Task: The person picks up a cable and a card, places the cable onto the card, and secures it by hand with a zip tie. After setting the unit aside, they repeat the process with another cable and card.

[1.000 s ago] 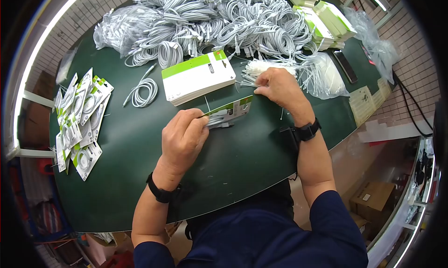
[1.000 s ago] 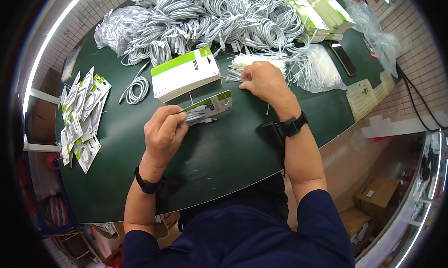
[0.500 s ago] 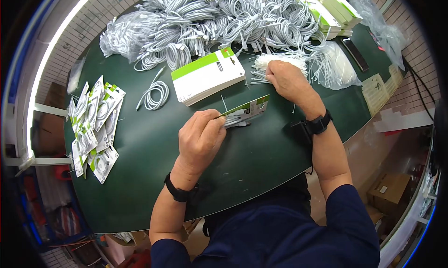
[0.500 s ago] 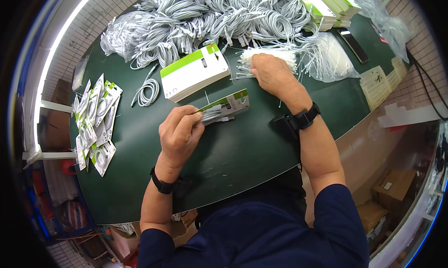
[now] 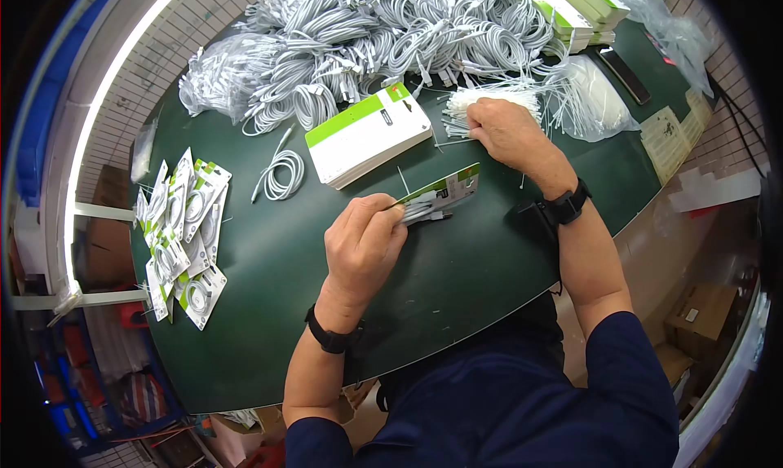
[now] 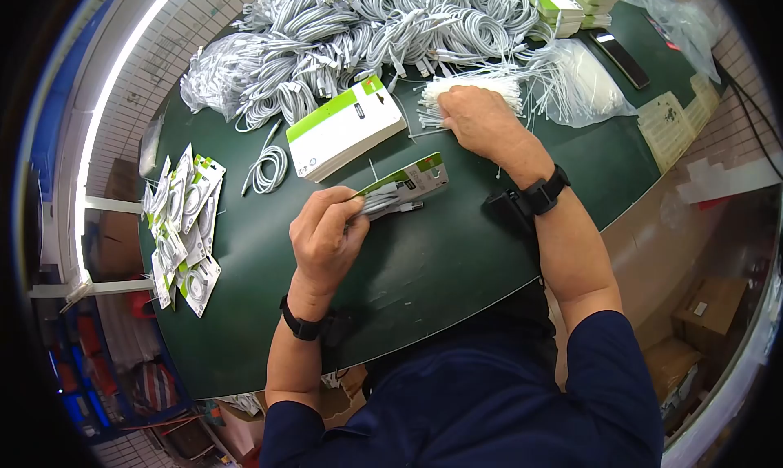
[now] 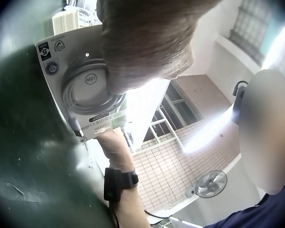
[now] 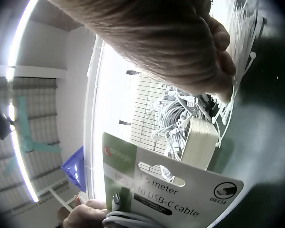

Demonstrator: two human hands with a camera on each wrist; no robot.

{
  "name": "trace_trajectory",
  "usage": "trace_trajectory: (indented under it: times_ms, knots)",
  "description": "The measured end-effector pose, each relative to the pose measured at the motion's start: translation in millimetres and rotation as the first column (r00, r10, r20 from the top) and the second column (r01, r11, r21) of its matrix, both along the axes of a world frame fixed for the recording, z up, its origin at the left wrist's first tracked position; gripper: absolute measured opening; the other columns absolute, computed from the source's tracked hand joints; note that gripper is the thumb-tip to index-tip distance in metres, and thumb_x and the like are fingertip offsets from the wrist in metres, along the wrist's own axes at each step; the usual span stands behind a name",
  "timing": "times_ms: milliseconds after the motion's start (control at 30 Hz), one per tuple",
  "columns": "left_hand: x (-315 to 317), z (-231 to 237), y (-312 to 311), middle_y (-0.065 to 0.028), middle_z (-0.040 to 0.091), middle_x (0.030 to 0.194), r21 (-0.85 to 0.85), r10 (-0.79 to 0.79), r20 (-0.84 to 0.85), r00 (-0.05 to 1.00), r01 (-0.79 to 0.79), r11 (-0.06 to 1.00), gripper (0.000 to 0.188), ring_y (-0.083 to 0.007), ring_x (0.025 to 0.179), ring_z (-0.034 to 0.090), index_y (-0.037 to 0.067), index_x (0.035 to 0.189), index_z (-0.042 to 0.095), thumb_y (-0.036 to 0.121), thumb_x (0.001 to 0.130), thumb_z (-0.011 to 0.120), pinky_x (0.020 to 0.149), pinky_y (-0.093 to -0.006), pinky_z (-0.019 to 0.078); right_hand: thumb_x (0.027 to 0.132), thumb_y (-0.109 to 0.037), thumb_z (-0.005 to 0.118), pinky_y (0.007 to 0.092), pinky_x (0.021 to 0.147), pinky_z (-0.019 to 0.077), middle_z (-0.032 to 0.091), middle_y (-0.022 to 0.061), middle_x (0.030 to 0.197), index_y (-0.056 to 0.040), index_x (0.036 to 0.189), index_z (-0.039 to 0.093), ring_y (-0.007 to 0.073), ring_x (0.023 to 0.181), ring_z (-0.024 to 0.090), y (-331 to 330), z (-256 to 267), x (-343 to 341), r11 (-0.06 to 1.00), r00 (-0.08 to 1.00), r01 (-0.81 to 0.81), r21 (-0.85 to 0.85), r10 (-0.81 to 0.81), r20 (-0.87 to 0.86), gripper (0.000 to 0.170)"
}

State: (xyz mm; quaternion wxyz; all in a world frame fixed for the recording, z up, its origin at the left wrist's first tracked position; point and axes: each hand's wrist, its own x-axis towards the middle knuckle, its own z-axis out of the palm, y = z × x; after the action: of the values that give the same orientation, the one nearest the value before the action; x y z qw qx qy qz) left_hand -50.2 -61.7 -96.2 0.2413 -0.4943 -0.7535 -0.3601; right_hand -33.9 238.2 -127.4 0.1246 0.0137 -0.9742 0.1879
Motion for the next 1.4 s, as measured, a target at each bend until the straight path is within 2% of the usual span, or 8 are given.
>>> trace_trajectory:
  times_ms: [233,433,767,900,967,1000,1133,1400]
  knots:
    - [-1,0,9,-0.0101,0.071,0.091,0.003,-0.037,0.018,0.999,0.037,0.999,0.026,-0.0246,0.072,0.069,0.001,0.088,0.068,-0.011,0.067,0.078,0.060,-0.0332,0.0568,0.093,-0.013,0.066,0.0483,0.080,0.0521,0.068,0.0179,0.092,-0.0020,0.099,0.066,0.0410,0.089,0.066,-1,-5,-3,0.995,0.983,0.001,-0.097,-0.019,-0.185,0.013]
    - [-2,1,18,-0.0101,0.071,0.091,-0.002,-0.072,0.016,0.997,0.072,0.997,0.026,-0.0246,0.075,0.069,0.001,0.087,0.067,-0.011,0.067,0.079,0.061,-0.0335,0.0571,0.093,-0.012,0.065,0.0470,0.083,0.0555,0.071,0.0163,0.097,-0.0063,0.096,0.072,0.0374,0.093,0.070,-1,15,1,0.993,0.990,0.025,-0.119,-0.042,-0.135,0.010]
    - [-1,1,16,-0.0099,0.071,0.090,-0.004,-0.075,0.009,0.997,0.075,0.997,0.027,-0.0264,0.076,0.070,0.001,0.087,0.067,-0.011,0.066,0.078,0.063,-0.0349,0.0575,0.089,-0.013,0.070,0.0456,0.076,0.0541,0.071,0.0171,0.087,-0.0019,0.091,0.072,0.0370,0.083,0.069,-1,8,-1,0.999,0.985,0.036,-0.037,-0.041,-0.169,0.012]
    - [-2,1,15,-0.0098,0.070,0.089,0.010,-0.079,0.010,0.997,0.079,0.997,0.028,-0.0269,0.074,0.069,0.001,0.087,0.067,-0.010,0.065,0.078,0.063,-0.0353,0.0571,0.090,-0.012,0.071,0.0439,0.074,0.0545,0.071,0.0150,0.091,-0.0023,0.091,0.072,0.0350,0.084,0.069,-8,24,1,0.983,0.964,0.071,-0.171,-0.112,-0.243,0.010]
    - [-1,2,15,-0.0097,0.070,0.089,0.018,-0.084,0.008,0.996,0.084,0.996,0.028,-0.0270,0.074,0.069,0.001,0.087,0.067,-0.010,0.064,0.078,0.063,-0.0354,0.0569,0.089,-0.008,0.073,0.0412,0.070,0.0540,0.070,0.0142,0.090,-0.0016,0.092,0.072,0.0333,0.080,0.069,-9,30,1,0.957,0.938,0.026,-0.290,-0.124,-0.325,0.007]
    - [-1,3,14,-0.0097,0.070,0.089,0.016,-0.088,0.006,0.996,0.088,0.996,0.028,-0.0269,0.073,0.069,0.001,0.087,0.066,-0.010,0.064,0.078,0.063,-0.0354,0.0569,0.087,-0.004,0.077,0.0352,0.066,0.0522,0.070,0.0110,0.087,-0.0010,0.092,0.072,0.0248,0.074,0.068,-12,36,2,0.926,0.924,-0.001,-0.376,-0.143,-0.354,0.008]
    - [2,3,14,-0.0094,0.070,0.089,-0.006,-0.113,0.004,0.994,0.113,0.994,0.027,-0.0265,0.073,0.069,0.001,0.086,0.066,-0.009,0.064,0.078,0.063,-0.0353,0.0570,0.090,-0.005,0.078,0.0275,0.062,0.0497,0.071,0.0040,0.082,-0.0016,0.094,0.074,0.0099,0.072,0.065,-14,48,8,0.842,0.912,-0.021,-0.539,-0.205,-0.356,0.007]
    - [5,2,16,-0.0090,0.069,0.090,-0.024,-0.154,-0.010,0.988,0.154,0.988,0.029,-0.0257,0.073,0.068,0.002,0.087,0.067,-0.007,0.063,0.080,0.064,-0.0348,0.0572,0.095,-0.007,0.074,0.0213,0.060,0.0512,0.072,0.0031,0.077,0.0014,0.095,0.072,0.0069,0.068,0.066,-18,45,7,0.548,0.981,0.040,-0.835,-0.179,-0.071,0.009]
